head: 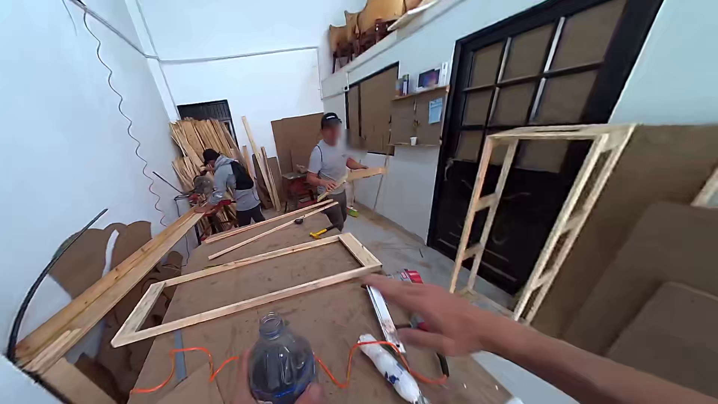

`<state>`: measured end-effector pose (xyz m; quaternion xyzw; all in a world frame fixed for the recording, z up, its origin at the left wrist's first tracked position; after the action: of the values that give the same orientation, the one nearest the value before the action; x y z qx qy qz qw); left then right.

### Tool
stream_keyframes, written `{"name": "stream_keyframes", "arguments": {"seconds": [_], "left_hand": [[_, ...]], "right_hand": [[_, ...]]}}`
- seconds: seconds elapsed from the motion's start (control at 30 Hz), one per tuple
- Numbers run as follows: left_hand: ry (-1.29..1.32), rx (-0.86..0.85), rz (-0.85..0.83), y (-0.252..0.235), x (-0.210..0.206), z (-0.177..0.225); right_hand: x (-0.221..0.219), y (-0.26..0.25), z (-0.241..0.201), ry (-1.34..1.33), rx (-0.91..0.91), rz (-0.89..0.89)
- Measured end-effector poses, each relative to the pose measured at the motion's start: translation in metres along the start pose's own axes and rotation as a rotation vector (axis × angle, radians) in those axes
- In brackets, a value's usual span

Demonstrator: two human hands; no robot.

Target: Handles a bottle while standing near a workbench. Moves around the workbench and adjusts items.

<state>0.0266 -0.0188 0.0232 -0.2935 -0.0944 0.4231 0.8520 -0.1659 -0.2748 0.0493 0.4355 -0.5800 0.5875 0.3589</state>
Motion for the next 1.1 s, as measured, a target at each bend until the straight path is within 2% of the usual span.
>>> {"name": "stream_keyframes", "arguments": {"seconds": [0.07, 0.13, 0.2, 0.3, 0.43, 0.5, 0.57, 0.6, 0.67, 0.73, 0.83, 0.93, 1.0, 1.1], "left_hand": [[-0.06, -0.027, 0.009, -0.011, 0.009, 0.003], [-0.092, -0.018, -0.004, -0.02, 0.009, 0.007], [-0.07, 0.001, -0.041, -0.023, 0.0, 0.011], [0.029, 0.026, -0.089, -0.016, -0.02, 0.011], [0.022, 0.089, -0.151, 0.03, -0.044, -0.002], [-0.032, 0.153, -0.235, 0.056, -0.044, -0.019], [0.132, 0.276, -0.295, 0.073, -0.036, -0.046], [0.297, 0.342, -0.259, 0.078, -0.03, -0.062], [0.635, 0.415, -0.158, 0.095, -0.016, -0.088], [0.847, 0.47, -0.079, 0.107, -0.006, -0.096], [0.966, 0.622, 0.098, 0.139, 0.005, -0.112], [1.01, 0.899, 0.383, 0.183, 0.008, -0.151], [1.097, 0.954, 0.445, 0.196, 0.008, -0.153], [1.222, 0.93, 0.405, 0.195, 0.007, -0.146]], "right_hand": [[-0.019, 0.04, 0.031, -0.13, -0.226, -0.035], [-0.049, 0.041, -0.004, -0.346, -0.269, -0.009], [-0.075, 0.015, -0.059, -0.514, -0.212, 0.065], [-0.088, -0.029, -0.11, -0.665, -0.181, 0.287], [-0.105, -0.021, -0.133, -0.851, -0.38, 0.569], [-0.121, 0.0, -0.136, -0.951, -0.454, 0.577], [-0.143, 0.023, -0.131, -0.996, -0.474, 0.443], [-0.156, 0.033, -0.127, -1.002, -0.469, 0.333], [-0.177, 0.054, -0.131, -0.946, -0.483, 0.026], [-0.179, 0.058, -0.141, -0.741, -0.555, -0.323], [-0.176, 0.056, -0.15, -0.566, -0.597, -0.67], [-0.211, 0.072, -0.144, -0.564, -0.602, -0.97], [-0.206, 0.069, -0.144, -0.519, -0.58, -1.055], [-0.192, 0.063, -0.143, -0.504, -0.575, -1.083]]}}
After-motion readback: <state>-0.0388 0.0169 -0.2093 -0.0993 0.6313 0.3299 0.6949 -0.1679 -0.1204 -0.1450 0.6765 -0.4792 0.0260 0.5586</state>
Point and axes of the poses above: each hand's wrist, its own y-axis away from the middle knuckle, its own x-axis out of the back of the hand, z = x × y, the point moved 4 cm from there along -y, towards the middle knuckle, and after that the axes turned 12 degrees about y, right-handed, at the moved point
